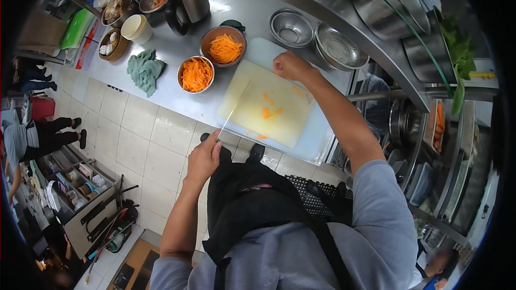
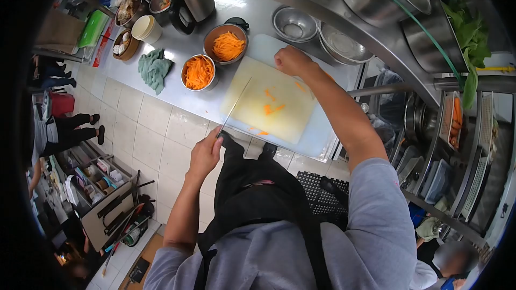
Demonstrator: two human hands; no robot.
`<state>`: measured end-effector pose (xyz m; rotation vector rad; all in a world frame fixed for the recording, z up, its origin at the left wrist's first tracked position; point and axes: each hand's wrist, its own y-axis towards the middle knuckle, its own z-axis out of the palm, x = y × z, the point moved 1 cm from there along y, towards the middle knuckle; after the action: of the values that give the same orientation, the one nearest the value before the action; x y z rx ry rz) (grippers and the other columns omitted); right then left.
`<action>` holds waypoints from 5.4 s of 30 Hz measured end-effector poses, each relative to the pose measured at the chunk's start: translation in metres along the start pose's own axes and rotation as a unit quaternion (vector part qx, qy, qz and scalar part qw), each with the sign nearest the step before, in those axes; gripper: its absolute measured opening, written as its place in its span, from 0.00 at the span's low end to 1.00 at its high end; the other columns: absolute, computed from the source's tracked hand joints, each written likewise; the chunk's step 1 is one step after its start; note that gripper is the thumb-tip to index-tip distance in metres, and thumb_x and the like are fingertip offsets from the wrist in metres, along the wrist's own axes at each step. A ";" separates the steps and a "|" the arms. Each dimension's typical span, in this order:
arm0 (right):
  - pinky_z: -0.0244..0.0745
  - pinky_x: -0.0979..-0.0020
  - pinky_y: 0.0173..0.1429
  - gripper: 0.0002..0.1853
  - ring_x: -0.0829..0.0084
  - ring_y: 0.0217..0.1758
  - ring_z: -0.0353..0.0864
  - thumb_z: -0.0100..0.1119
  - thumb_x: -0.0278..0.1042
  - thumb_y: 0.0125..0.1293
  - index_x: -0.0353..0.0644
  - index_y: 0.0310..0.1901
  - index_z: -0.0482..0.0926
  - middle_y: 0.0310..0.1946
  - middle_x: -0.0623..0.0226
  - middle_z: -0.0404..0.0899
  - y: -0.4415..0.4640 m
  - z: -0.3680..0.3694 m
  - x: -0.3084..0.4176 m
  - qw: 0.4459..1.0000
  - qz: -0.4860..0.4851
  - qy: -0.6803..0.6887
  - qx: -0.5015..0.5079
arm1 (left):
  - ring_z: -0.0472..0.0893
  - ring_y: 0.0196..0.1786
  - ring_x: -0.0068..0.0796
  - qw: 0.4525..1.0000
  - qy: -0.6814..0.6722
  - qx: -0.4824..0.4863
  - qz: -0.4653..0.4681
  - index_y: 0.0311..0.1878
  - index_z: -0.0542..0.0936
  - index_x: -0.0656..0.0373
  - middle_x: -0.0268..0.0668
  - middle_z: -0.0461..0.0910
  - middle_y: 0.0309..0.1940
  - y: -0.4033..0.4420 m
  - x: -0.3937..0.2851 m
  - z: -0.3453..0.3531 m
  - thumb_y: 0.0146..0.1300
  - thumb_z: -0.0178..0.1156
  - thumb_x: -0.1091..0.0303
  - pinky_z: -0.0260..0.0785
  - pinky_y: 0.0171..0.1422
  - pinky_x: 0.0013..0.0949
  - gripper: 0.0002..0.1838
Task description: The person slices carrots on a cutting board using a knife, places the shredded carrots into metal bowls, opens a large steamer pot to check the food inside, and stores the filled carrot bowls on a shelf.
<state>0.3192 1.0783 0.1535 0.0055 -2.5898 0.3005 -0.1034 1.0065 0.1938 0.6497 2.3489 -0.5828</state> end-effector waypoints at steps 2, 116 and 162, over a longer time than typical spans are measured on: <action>0.83 0.58 0.48 0.03 0.53 0.40 0.88 0.67 0.24 0.53 0.42 0.30 0.86 0.32 0.55 0.88 0.001 -0.002 0.001 0.998 0.008 -0.060 -0.002 | 0.85 0.46 0.61 1.000 -0.001 -0.002 0.001 0.68 0.77 0.52 0.55 0.86 0.45 0.000 0.001 0.002 0.77 0.56 0.62 0.77 0.49 0.54 0.20; 0.80 0.52 0.57 0.08 0.50 0.49 0.86 0.60 0.25 0.62 0.35 0.41 0.87 0.42 0.50 0.87 0.058 0.052 0.225 0.980 -0.087 -0.021 -0.177 | 0.71 0.20 0.19 0.891 -0.406 -0.045 -0.196 0.63 0.77 0.60 0.31 0.73 0.24 -0.091 0.047 -0.065 0.84 0.47 0.59 0.67 0.27 0.27 0.18; 0.76 0.64 0.47 0.11 0.56 0.42 0.81 0.57 0.18 0.54 0.29 0.41 0.80 0.49 0.51 0.82 0.042 0.061 0.248 0.857 0.120 0.256 -0.431 | 0.74 0.59 0.54 0.927 0.058 -0.113 0.354 0.56 0.83 0.52 0.49 0.75 0.55 0.200 0.011 -0.107 0.57 0.66 0.53 0.64 0.67 0.53 0.24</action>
<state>0.0717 1.1197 0.2190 -0.6285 -1.9733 -0.7026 -0.0439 1.2244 0.2145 1.3531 2.0288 0.0529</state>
